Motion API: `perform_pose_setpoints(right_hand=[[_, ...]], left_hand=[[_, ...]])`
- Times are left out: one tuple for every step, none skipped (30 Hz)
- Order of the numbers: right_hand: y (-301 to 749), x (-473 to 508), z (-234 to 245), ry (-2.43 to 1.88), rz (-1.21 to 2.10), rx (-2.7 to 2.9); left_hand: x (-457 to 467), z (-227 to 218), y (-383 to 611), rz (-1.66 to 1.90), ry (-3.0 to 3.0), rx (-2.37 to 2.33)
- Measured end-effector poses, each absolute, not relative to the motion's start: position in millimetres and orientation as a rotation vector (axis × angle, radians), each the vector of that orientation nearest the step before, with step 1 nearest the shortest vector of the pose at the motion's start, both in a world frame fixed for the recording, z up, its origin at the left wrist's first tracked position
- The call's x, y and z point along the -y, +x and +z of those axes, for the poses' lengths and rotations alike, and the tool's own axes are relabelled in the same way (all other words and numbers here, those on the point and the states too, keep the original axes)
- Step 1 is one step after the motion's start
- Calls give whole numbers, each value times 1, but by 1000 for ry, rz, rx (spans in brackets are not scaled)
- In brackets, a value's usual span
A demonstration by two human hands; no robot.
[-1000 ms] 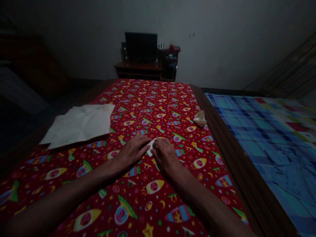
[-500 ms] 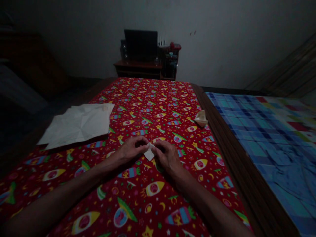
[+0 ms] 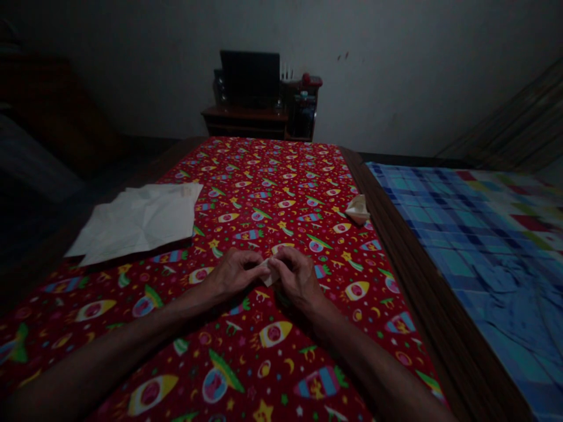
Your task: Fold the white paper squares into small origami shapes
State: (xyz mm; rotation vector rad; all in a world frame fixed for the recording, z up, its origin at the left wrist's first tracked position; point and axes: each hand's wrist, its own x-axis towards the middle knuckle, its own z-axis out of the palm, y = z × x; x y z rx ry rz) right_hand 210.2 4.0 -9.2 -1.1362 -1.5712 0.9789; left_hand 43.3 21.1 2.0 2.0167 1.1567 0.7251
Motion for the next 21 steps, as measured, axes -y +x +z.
perform_pose_setpoints(right_hand=[[211, -4, -10, -1142, 965, 1580], [211, -5, -10, -1144, 956, 1584], [212, -6, -10, -1144, 956, 1587], [212, -6, -10, -1142, 963, 1585], [212, -7, -10, -1138, 971, 1585], [212, -8, -9, -1129, 976, 1588], [212, -8, -9, -1119, 976, 1595], [212, -9, -9, -1110, 966, 1599], [213, -9, -9, -1105, 953, 1608], [213, -9, -8, -1104, 935, 1620], [213, -9, -8, -1110, 917, 1629], [214, -9, -9, -1118, 904, 1633], [214, -9, -9, -1125, 900, 1638], [214, -9, -9, -1128, 903, 1644], [215, -9, -9, -1127, 907, 1655], [215, -9, -9, -1123, 906, 1668], [215, -9, -9, -1119, 897, 1693], [216, -9, -8, -1116, 877, 1726], [216, -9, -8, -1118, 849, 1762], [216, -8, -7, -1123, 820, 1794], [216, -8, -6, -1128, 793, 1821]], left_hand=[[-21, 2, 44, 730, 2015, -1148], [-20, 2, 44, 743, 2014, -1141], [-20, 3, 44, 762, 2013, -1136], [-20, 3, 44, 787, 2008, -1134], [-20, 4, 45, 815, 1996, -1136], [-21, 4, 45, 841, 1977, -1138], [-21, 4, 45, 859, 1957, -1138], [-22, 4, 45, 874, 1943, -1137], [-23, 4, 45, 886, 1936, -1135], [-24, 4, 45, 898, 1938, -1134], [-24, 4, 44, 913, 1950, -1134], [-25, 4, 44, 932, 1966, -1135], [-25, 4, 44, 955, 1984, -1135], [-25, 4, 44, 975, 2001, -1130], [-25, 5, 44, 989, 2016, -1122], [-25, 5, 43, 995, 2030, -1113], [-25, 6, 43, 990, 2043, -1102], [-25, 6, 43, 983, 2054, -1090], [-26, 7, 43, 977, 2065, -1081], [-26, 8, 43, 976, 2075, -1076], [-26, 8, 43, 977, 2085, -1074]])
